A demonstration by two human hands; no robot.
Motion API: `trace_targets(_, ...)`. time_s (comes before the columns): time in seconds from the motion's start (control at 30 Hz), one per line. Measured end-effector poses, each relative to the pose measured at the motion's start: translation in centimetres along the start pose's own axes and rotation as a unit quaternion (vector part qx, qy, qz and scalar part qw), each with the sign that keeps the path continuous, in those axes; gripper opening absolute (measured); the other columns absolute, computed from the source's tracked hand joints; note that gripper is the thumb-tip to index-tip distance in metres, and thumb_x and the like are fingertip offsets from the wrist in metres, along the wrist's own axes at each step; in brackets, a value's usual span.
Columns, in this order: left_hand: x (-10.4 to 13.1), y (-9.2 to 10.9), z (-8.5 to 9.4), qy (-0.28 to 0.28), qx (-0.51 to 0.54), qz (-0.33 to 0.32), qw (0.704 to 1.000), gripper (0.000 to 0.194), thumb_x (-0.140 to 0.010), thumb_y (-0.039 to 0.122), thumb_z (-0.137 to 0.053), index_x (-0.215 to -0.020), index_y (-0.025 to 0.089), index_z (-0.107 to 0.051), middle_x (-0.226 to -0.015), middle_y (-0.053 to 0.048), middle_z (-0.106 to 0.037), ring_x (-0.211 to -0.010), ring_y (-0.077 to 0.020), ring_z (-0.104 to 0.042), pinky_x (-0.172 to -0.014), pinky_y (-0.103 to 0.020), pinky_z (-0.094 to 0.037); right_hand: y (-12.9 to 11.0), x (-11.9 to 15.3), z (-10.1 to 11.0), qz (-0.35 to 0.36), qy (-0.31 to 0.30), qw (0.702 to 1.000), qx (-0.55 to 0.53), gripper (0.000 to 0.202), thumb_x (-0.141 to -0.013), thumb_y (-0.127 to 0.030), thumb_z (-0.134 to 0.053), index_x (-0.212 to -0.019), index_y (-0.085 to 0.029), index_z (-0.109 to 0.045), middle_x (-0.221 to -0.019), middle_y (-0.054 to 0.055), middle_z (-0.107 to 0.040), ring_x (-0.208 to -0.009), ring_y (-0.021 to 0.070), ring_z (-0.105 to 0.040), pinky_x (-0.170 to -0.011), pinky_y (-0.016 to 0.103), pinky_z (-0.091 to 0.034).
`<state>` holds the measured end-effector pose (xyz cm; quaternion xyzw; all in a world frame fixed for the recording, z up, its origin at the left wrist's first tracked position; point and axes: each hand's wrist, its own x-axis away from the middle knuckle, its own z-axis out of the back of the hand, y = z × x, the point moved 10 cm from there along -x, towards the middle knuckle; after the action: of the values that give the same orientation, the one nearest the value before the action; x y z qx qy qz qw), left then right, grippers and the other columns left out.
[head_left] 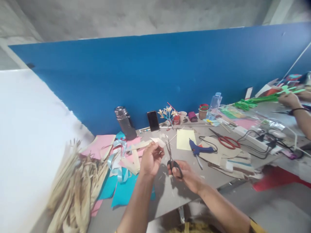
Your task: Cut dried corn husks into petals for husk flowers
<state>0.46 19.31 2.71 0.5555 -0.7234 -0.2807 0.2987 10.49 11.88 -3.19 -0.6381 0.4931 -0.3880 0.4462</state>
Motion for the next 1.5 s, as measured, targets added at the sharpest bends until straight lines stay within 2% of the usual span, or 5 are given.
trace_targets(0.2, 0.3, -0.1, -0.9, 0.020, -0.051, -0.014, 0.998, 0.026, -0.060, 0.021, -0.079, -0.066, 0.017, -0.054, -0.060, 0.002, -0.060, -0.059, -0.0117, -0.059, -0.057, -0.024, -0.047, -0.6, 0.4, 0.1, -0.002, -0.015, 1.000, 0.007, 0.062, -0.066, -0.066, -0.075, -0.099, -0.014, -0.069, -0.084, 0.005, -0.061, -0.065, 0.0113, -0.045, -0.055, 0.023, -0.029)
trace_targets(0.63, 0.4, -0.2, -2.7, 0.015, -0.105, -0.052, 0.993, 0.022, -0.062, 0.023, -0.075, -0.062, 0.017, -0.054, -0.060, 0.004, -0.056, -0.058, -0.0103, -0.055, -0.062, -0.027, -0.051, -2.5, 0.4, 1.6, 0.056, 0.042, 0.990, 0.119, 0.053, -0.074, -0.067, -0.068, -0.070, -0.014, -0.063, -0.063, 0.000, -0.051, -0.058, 0.0112, -0.040, -0.051, 0.025, -0.027)
trace_targets(1.03, 1.0, -0.9, -3.1, 0.012, -0.087, 0.001, 0.996, 0.023, -0.059, 0.021, -0.078, -0.065, 0.017, -0.057, -0.062, 0.002, -0.061, -0.060, -0.0122, -0.057, -0.061, -0.028, -0.051, -3.7, 1.3, 1.3, 0.073, 0.040, 0.986, 0.144, 0.062, -0.073, -0.076, -0.062, -0.072, -0.014, -0.062, -0.065, 0.003, -0.052, -0.062, 0.0136, -0.045, -0.052, 0.025, -0.031)
trace_targets(1.37, 1.7, -0.5, -3.9, -0.012, -0.102, -0.021, 0.994, 0.024, -0.062, 0.021, -0.077, -0.060, 0.017, -0.053, -0.060, 0.003, -0.057, -0.059, -0.0111, -0.055, -0.066, -0.029, -0.053, -2.7, 1.5, 2.0, 0.069, 0.102, 0.979, 0.163, 0.058, -0.071, -0.071, -0.068, -0.054, -0.016, -0.055, -0.052, 0.001, -0.051, -0.051, 0.0108, -0.041, -0.048, 0.023, -0.029)
trace_targets(1.5, 1.9, -0.2, -4.0, -0.012, -0.117, -0.014, 0.993, 0.020, -0.061, 0.020, -0.074, -0.062, 0.017, -0.055, -0.062, 0.001, -0.059, -0.060, -0.0123, -0.057, -0.064, -0.029, -0.054, -2.9, 1.8, 1.4, 0.064, 0.080, 0.984, 0.145, 0.060, -0.069, -0.074, -0.067, -0.056, -0.016, -0.058, -0.053, 0.001, -0.054, -0.053, 0.0112, -0.041, -0.050, 0.024, -0.029)
